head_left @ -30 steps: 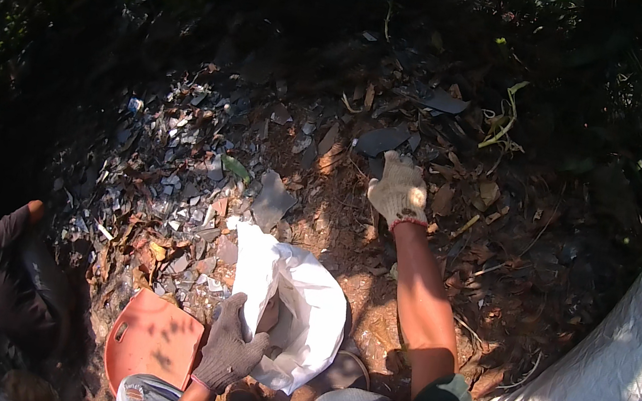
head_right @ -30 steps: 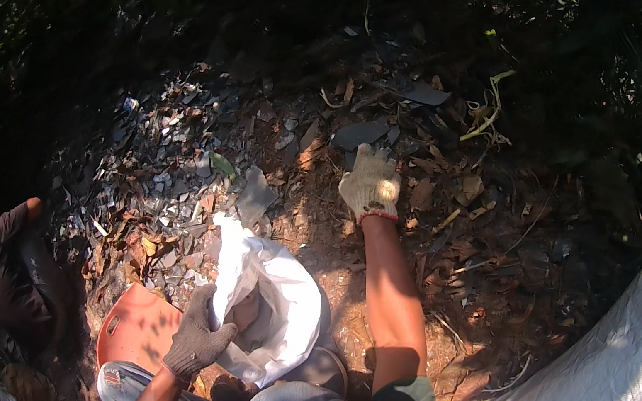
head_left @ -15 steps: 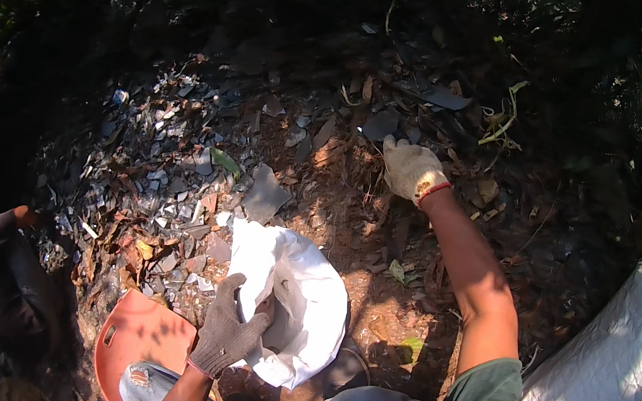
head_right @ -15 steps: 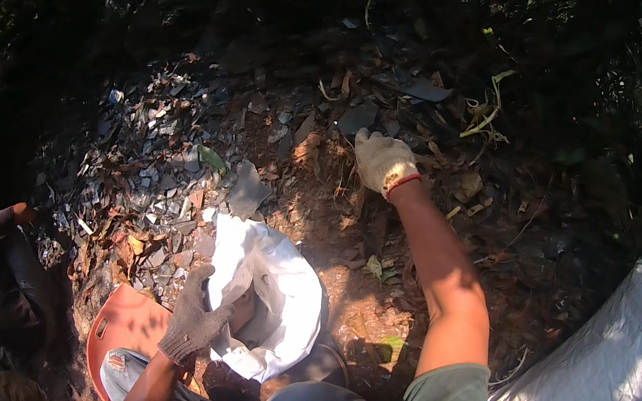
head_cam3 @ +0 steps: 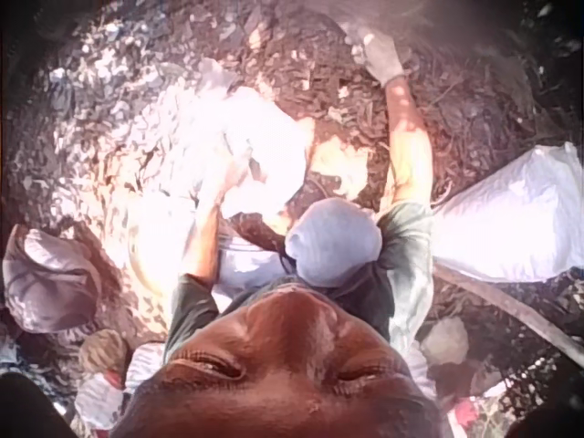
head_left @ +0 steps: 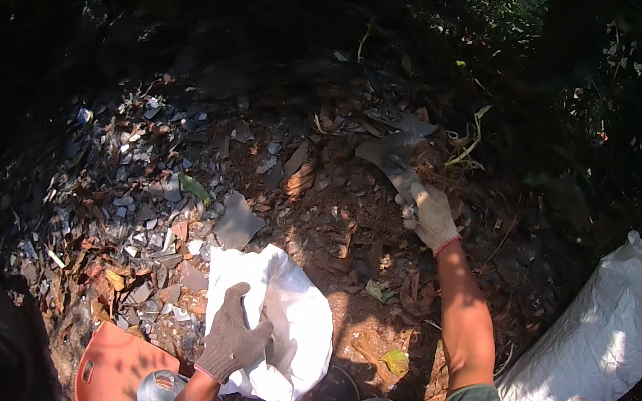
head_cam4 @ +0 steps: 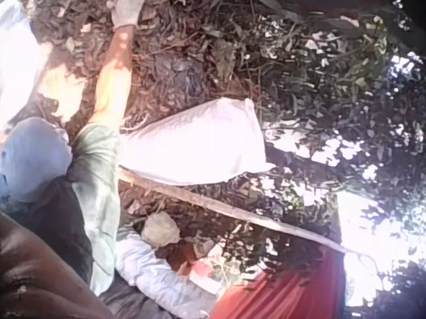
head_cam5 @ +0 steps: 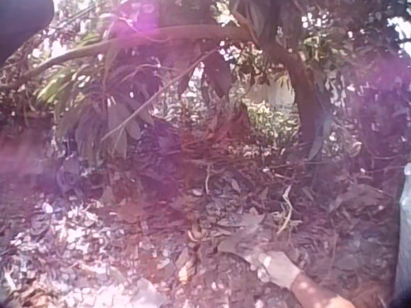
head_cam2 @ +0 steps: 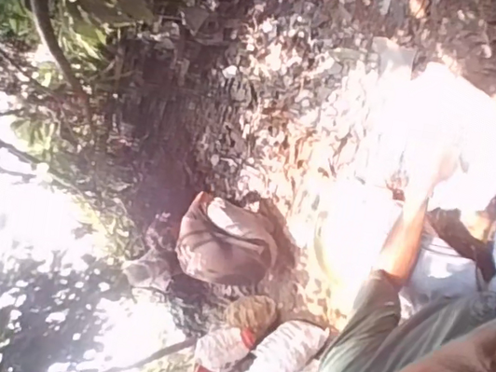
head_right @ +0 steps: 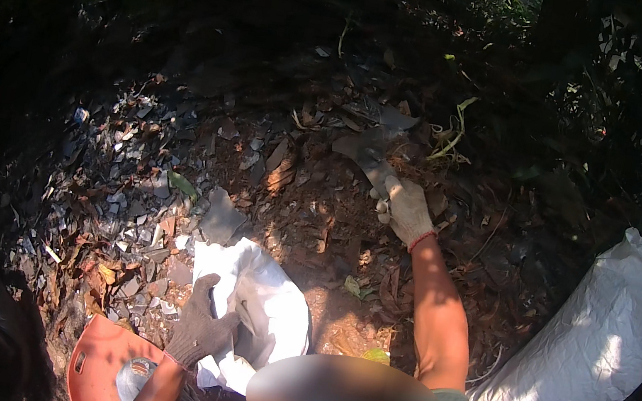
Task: The person sits on the ground and uses gloved hands to pick up debris and place it into a white bag. A second person is visible nearby also collecting debris.
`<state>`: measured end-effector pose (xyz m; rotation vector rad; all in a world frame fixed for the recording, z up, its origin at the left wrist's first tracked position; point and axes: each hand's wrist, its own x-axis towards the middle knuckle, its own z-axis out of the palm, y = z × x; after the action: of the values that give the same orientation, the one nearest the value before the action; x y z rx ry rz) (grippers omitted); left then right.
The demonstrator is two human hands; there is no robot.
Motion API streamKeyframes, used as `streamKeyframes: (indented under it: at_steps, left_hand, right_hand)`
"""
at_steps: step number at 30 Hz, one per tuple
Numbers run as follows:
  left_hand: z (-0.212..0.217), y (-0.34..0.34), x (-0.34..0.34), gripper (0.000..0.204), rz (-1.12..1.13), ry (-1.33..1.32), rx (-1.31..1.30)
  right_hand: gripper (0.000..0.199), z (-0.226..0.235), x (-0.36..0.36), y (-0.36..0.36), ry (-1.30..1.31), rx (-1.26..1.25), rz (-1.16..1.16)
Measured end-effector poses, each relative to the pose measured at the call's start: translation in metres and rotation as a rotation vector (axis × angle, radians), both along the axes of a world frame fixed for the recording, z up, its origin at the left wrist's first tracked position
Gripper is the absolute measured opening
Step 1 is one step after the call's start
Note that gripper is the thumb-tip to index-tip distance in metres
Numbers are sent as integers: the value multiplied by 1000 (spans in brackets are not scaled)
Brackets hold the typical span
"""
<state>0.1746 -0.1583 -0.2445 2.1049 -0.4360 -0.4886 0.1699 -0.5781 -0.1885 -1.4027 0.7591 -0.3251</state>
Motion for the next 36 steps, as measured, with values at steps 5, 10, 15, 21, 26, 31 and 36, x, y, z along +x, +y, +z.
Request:
streamKeyframes:
  at_steps: [5, 10, 15, 21, 26, 31, 36]
  left_hand:
    - [-12, -11, 6, 79, -13, -150, 13]
    - [-4, -9, 6, 78, -29, -166, 9]
    - [-8, -7, 6, 77, -23, -186, -22]
    - [5, -17, 2, 73, -74, -128, 21]
    - [-1, 1, 1, 72, -5, -246, 42]
    - [14, -4, -1, 75, 62, -72, 68]
    - [21, -19, -3, 77, 67, -79, 112]
  right_hand:
    - [24, -28, -34, 53, -90, 146, 36]
    - [27, -39, -111, 90, 26, 99, 51]
    - [29, -43, -154, 108, -15, 69, 226]
    - [28, -80, -147, 154, 103, 192, 727]
    - [31, -44, -72, 137, -79, -455, 562]
    - [40, -5, 4, -7, 53, -1136, -88]
    - [65, -30, 43, -44, 678, -1136, 106]
